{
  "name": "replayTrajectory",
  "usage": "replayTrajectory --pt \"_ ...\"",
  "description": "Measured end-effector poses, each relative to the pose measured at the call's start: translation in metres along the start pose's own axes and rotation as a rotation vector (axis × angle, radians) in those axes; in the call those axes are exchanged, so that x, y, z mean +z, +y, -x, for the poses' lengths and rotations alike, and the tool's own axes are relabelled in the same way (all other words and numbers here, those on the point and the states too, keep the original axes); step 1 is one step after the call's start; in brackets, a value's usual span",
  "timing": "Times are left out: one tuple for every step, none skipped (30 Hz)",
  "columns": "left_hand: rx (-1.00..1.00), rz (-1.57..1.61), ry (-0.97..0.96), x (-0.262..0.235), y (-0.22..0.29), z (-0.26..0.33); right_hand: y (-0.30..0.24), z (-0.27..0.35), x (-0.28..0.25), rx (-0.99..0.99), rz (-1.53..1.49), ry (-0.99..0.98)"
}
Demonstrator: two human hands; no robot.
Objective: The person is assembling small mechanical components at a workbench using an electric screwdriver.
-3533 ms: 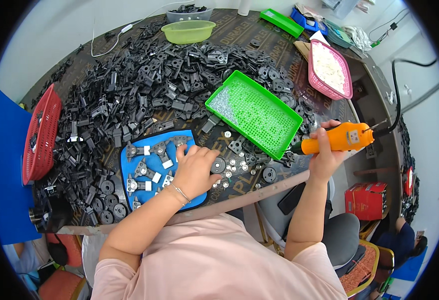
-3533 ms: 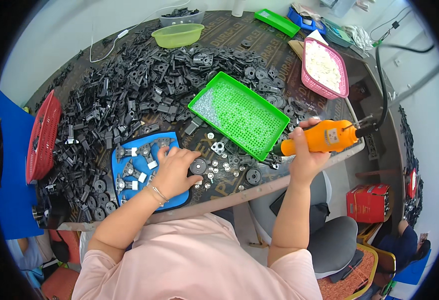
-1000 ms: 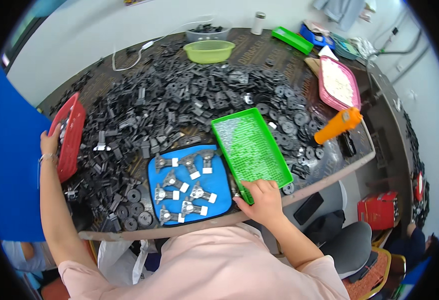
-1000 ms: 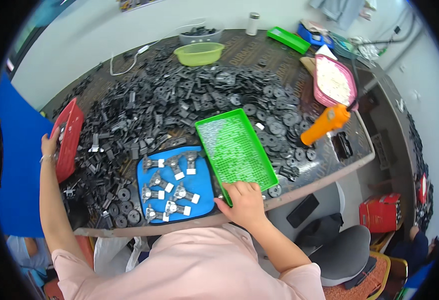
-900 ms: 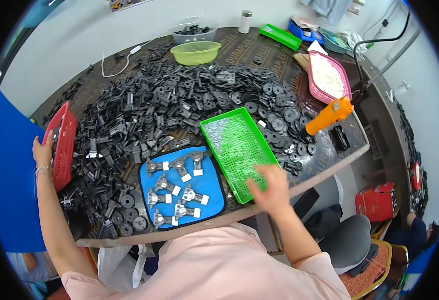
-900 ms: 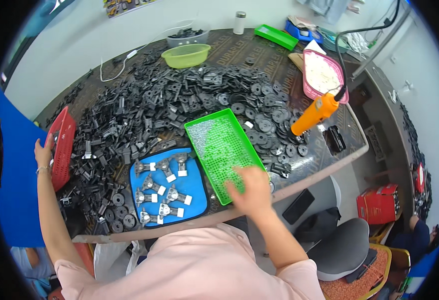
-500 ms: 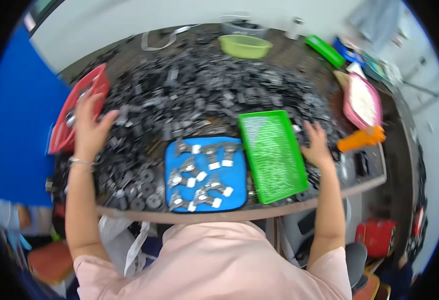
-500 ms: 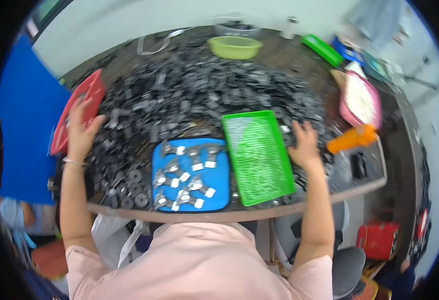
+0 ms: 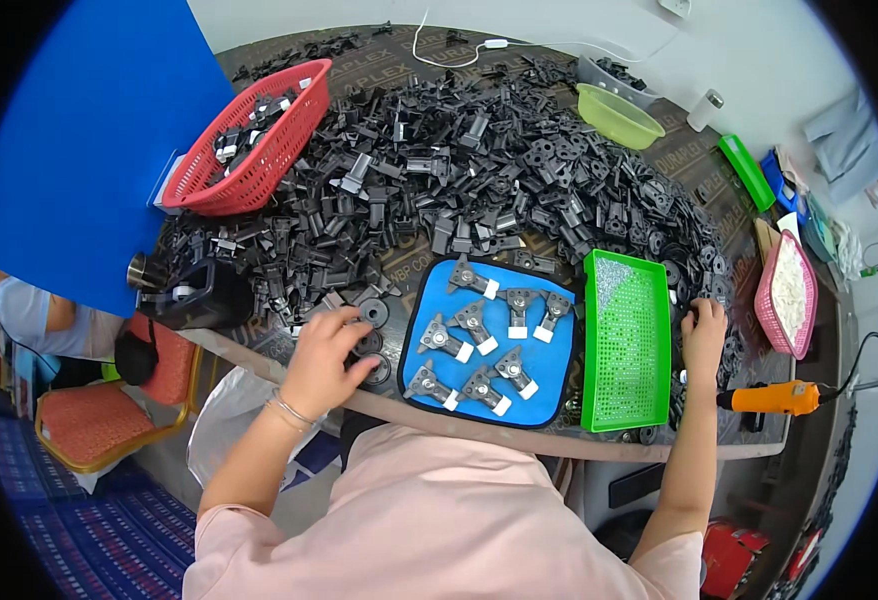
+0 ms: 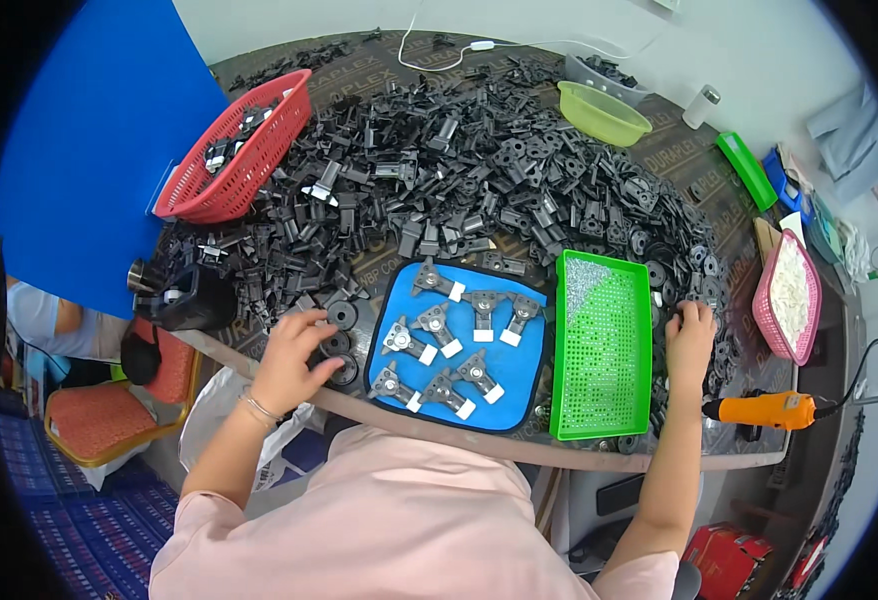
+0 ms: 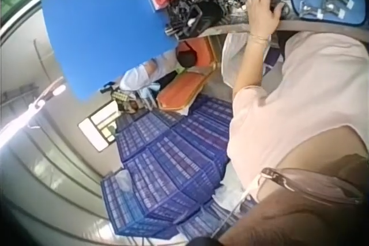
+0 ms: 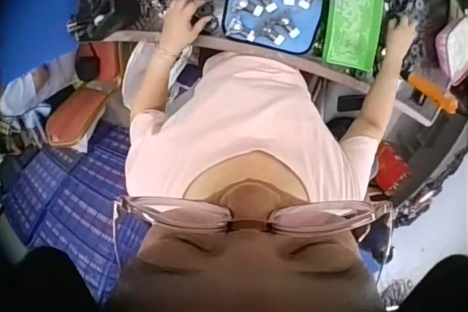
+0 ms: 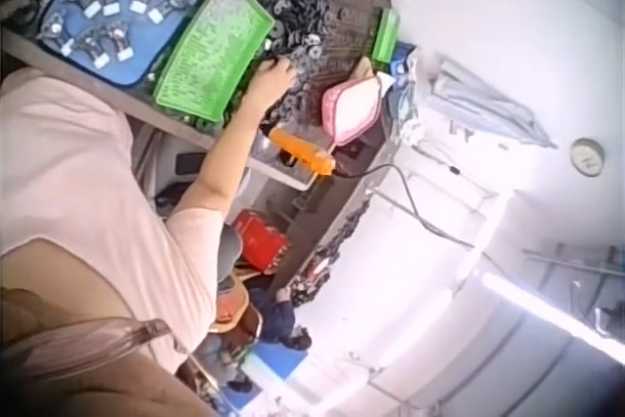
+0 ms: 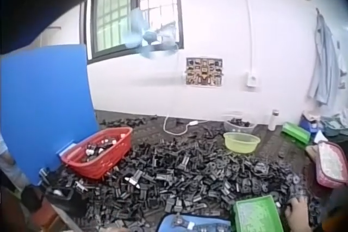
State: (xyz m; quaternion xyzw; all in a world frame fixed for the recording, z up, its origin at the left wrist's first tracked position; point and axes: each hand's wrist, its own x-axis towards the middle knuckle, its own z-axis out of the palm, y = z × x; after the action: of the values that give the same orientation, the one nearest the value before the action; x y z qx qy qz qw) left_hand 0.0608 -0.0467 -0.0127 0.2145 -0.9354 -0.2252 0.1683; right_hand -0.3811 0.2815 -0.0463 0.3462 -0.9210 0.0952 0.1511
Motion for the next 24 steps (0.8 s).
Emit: replayTrajectory --pt "0.000 -0.046 -0.011 0.004 0.002 0.002 0.002 -0.002 -0.002 0.032 -0.053 0.043" --pt "0.000 -0.092 -0.022 0.008 0.003 0.002 0.006 -0.004 -0.003 0.064 -0.105 0.086" --pt "-0.015 -0.108 -0.020 0.012 0.002 0.002 0.010 -0.005 -0.004 0.070 -0.102 0.117" --pt "-0.010 -0.104 -0.019 0.014 0.002 0.001 0.007 -0.007 -0.010 0.073 -0.097 0.120" --pt "-0.026 -0.103 -0.011 0.015 0.002 0.000 0.003 -0.010 -0.016 0.111 -0.171 0.160" --pt "-0.042 -0.101 -0.003 0.016 0.001 -0.001 -0.001 -0.012 -0.023 0.148 -0.244 0.200" --pt "-0.032 -0.094 -0.002 0.017 0.001 -0.002 -0.010 -0.013 -0.032 0.185 -0.260 0.233" --pt "-0.044 -0.062 -0.016 0.017 0.001 -0.004 -0.021 -0.016 -0.040 0.190 -0.251 0.238" --pt "-0.055 -0.031 -0.029 0.017 0.001 -0.006 -0.032 -0.021 -0.046 0.120 -0.324 0.243" --pt "-0.048 -0.026 -0.029 0.017 0.000 -0.007 -0.048 -0.027 -0.050 0.048 -0.398 0.246" --pt "-0.073 -0.019 -0.024 0.018 -0.001 -0.007 -0.073 -0.033 -0.053 -0.026 -0.442 0.193" --pt "-0.100 -0.014 -0.019 0.018 -0.002 -0.007 -0.104 -0.040 -0.053 -0.102 -0.488 0.138" --pt "-0.101 -0.004 -0.012 0.016 -0.002 -0.008 -0.135 -0.046 -0.050 -0.216 -0.521 0.089" --pt "-0.093 0.002 -0.012 0.016 -0.004 -0.009 -0.163 -0.050 -0.050 -0.328 -0.547 0.042" --pt "-0.100 0.017 -0.010 0.016 -0.004 -0.010 -0.185 -0.052 -0.041 -0.384 -0.559 0.013" --pt "-0.109 0.030 -0.008 0.015 -0.005 -0.011 -0.204 -0.055 -0.025 -0.442 -0.575 -0.018" --pt "-0.099 0.036 -0.009 0.016 -0.006 -0.014 -0.217 -0.059 -0.015 -0.518 -0.530 -0.038" --pt "-0.111 0.061 0.000 0.015 -0.006 -0.015 -0.227 -0.064 -0.004 -0.597 -0.491 -0.058" --pt "-0.126 0.085 0.011 0.014 -0.007 -0.017 -0.233 -0.069 0.008 -0.621 -0.478 -0.116" --pt "-0.125 0.085 0.012 0.012 -0.007 -0.018 -0.236 -0.072 0.018 -0.647 -0.465 -0.176" --pt "-0.139 0.092 0.019 0.011 -0.007 -0.019 -0.235 -0.074 0.025 -0.639 -0.491 -0.237" --pt "-0.162 0.098 0.027 0.010 -0.009 -0.017 -0.238 -0.075 0.021 -0.644 -0.494 -0.240" --pt "-0.165 0.098 0.026 0.009 -0.010 -0.016 -0.239 -0.075 0.015 -0.615 -0.568 -0.283" --pt "-0.186 0.121 0.016 0.007 -0.012 -0.016 -0.239 -0.075 0.008 -0.581 -0.641 -0.327"
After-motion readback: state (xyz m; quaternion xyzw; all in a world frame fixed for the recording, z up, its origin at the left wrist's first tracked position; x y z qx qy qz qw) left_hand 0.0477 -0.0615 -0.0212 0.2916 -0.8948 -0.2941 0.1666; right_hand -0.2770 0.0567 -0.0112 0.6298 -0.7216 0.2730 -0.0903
